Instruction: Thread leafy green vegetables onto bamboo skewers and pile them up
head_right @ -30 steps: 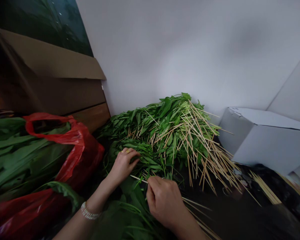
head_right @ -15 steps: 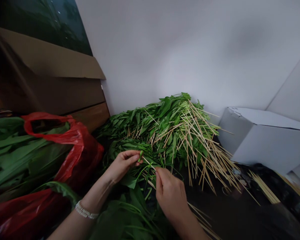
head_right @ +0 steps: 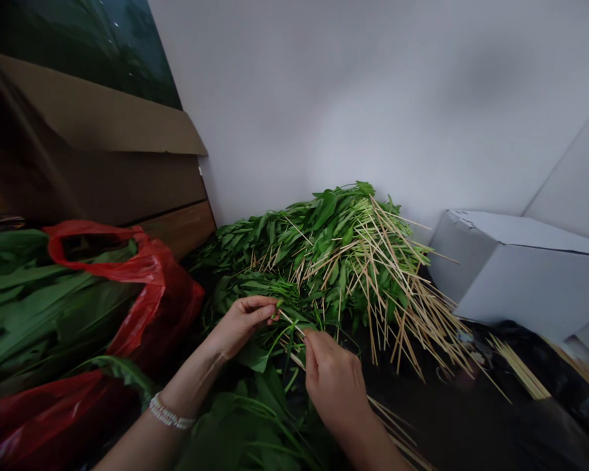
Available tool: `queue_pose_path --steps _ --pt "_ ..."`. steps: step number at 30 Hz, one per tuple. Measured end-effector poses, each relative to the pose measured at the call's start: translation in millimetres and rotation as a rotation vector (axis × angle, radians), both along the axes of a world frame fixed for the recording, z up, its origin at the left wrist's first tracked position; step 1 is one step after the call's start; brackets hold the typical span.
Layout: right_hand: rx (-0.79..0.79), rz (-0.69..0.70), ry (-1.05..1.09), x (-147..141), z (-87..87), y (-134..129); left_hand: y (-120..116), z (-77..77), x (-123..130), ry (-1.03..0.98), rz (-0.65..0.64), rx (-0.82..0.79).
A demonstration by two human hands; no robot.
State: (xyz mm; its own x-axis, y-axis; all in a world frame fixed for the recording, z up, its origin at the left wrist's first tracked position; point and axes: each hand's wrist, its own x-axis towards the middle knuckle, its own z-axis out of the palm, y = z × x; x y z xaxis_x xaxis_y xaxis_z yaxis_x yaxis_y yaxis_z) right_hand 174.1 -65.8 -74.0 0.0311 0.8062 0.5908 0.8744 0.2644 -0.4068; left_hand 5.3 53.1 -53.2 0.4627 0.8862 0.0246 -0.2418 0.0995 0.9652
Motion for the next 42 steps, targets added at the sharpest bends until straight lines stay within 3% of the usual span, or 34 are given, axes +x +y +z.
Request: queue_pose_path --steps 16,23,32,35,37,40,42 --pt "0.024 0.032 0.003 -0.5 -4.5 1.5 1.5 -0.7 -2.1 0.113 -0.021 0.106" --pt "0.026 0.043 0.013 -1.2 -9.1 2.0 3.1 -6.1 -4.0 0.123 -0.104 0.074" --pt "-0.006 0.05 0.002 -3.6 -6.1 1.2 -10.7 -1.0 5.2 0.15 -0.227 0.107" --pt "0.035 0.04 0.03 1.8 4.4 -1.8 -6.2 3.5 -0.3 0.084 -0.17 0.111" --pt "0.033 0.066 0.067 5.0 13.2 -5.6 -1.2 6.2 -4.7 0.035 -0.057 0.082" --pt "-0.041 0.2 0.057 3.8 22.7 -11.5 6.3 6.1 -8.7 0.054 0.12 0.065" --pt "-0.082 0.29 -0.007 -1.5 23.1 -14.0 10.2 2.1 -8.7 0.156 0.171 0.137"
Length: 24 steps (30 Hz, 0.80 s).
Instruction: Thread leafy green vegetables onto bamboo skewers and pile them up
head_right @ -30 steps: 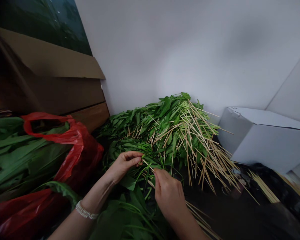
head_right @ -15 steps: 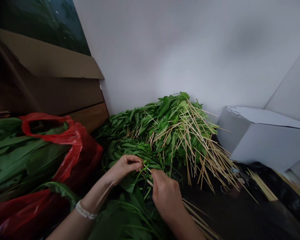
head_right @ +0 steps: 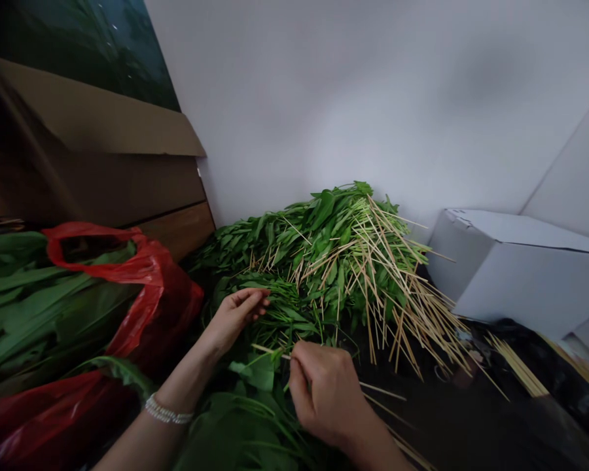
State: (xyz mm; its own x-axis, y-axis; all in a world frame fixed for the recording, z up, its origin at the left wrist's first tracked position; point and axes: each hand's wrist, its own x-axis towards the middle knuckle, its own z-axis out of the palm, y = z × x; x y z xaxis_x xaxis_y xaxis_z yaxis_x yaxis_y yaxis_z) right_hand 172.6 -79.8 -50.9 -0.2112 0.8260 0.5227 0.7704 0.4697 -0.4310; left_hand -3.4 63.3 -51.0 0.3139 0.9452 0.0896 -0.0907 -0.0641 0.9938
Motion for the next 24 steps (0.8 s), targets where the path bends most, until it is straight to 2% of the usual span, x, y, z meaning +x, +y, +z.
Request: queue_pose_path --steps 2,6,8,11,14,17,20,22,24 --pt "0.008 0.044 -0.089 -6.5 -4.2 -0.8 2.1 -6.1 1.4 0.161 0.016 0.143" --pt "0.054 0.036 -0.212 -14.1 -15.5 1.1 1.1 -18.1 4.7 0.602 0.003 0.617" --pt "0.059 0.025 -0.223 -14.6 -18.2 2.2 -0.8 -22.3 5.9 0.809 -0.016 0.795" --pt "0.061 0.021 -0.228 -14.2 -18.6 2.7 -3.4 -25.7 7.6 1.006 0.012 0.898" --pt "0.071 0.02 -0.228 -14.3 -17.8 2.5 -4.6 -25.5 8.6 1.084 0.07 0.92" --pt "0.076 0.001 -0.2 -14.0 -17.1 2.9 -5.3 -21.0 8.1 0.989 0.142 0.938" --pt "0.089 -0.045 -0.136 -12.3 -16.7 4.3 -6.9 -12.7 6.8 0.72 0.241 0.891" --pt "0.094 -0.082 -0.069 -10.4 -17.0 5.9 -8.8 -6.1 6.5 0.48 0.257 0.746" --pt "0.097 -0.121 0.001 -7.9 -18.0 7.8 -11.1 0.0 6.8 0.231 0.183 0.52"
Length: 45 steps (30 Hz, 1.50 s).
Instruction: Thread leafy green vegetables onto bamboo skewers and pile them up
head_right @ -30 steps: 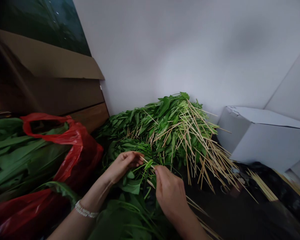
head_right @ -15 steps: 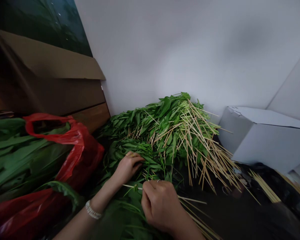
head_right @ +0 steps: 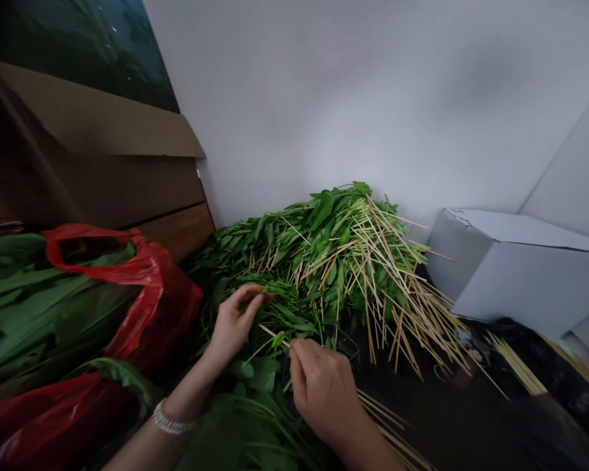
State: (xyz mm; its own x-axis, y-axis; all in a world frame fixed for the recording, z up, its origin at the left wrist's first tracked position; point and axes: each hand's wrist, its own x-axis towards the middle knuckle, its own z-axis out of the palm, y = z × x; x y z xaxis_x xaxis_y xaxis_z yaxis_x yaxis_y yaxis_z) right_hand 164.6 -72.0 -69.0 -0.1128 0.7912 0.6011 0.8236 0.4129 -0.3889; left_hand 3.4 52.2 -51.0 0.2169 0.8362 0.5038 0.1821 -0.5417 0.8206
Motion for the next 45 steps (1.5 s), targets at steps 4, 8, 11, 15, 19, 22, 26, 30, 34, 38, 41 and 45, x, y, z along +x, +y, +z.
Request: queue_pose_path --steps 4,8,11,15,19,22,26,30,34,38,41,45 --pt "0.046 -0.07 0.076 5.3 -3.8 4.1 -3.8 6.3 1.8 -0.284 -0.246 -0.425" --pt "0.058 -0.119 0.082 7.9 -6.5 6.2 -5.7 5.2 3.0 -0.357 -0.332 -0.589" --pt "0.058 -0.127 0.068 7.7 -7.1 6.5 -6.1 3.4 3.5 -0.355 -0.344 -0.585" --pt "0.059 -0.132 0.054 7.3 -7.5 6.6 -6.2 1.5 4.1 -0.339 -0.354 -0.56" --pt "0.066 -0.143 0.055 7.4 -7.6 6.9 -6.5 0.2 4.4 -0.33 -0.368 -0.568" --pt "0.062 -0.161 0.045 7.0 -7.5 6.9 -7.3 0.5 4.7 -0.314 -0.358 -0.572" --pt "0.06 -0.188 0.033 6.4 -7.4 7.0 -8.6 2.8 5.4 -0.302 -0.334 -0.572" --pt "0.046 -0.186 0.037 6.0 -7.4 6.9 -8.7 3.9 5.6 -0.298 -0.312 -0.57" --pt "0.037 -0.192 0.033 5.3 -8.4 6.8 -7.9 2.4 5.5 -0.268 -0.293 -0.56" --pt "0.045 -0.193 0.028 4.5 -10.6 7.2 -7.7 0.6 5.6 -0.244 -0.338 -0.575" --pt "0.039 -0.19 0.019 3.6 -10.9 7.2 -6.5 -0.6 4.3 -0.234 -0.375 -0.584" --pt "0.044 -0.19 0.014 2.9 -10.3 6.6 -3.1 -2.3 1.4 -0.246 -0.383 -0.581"
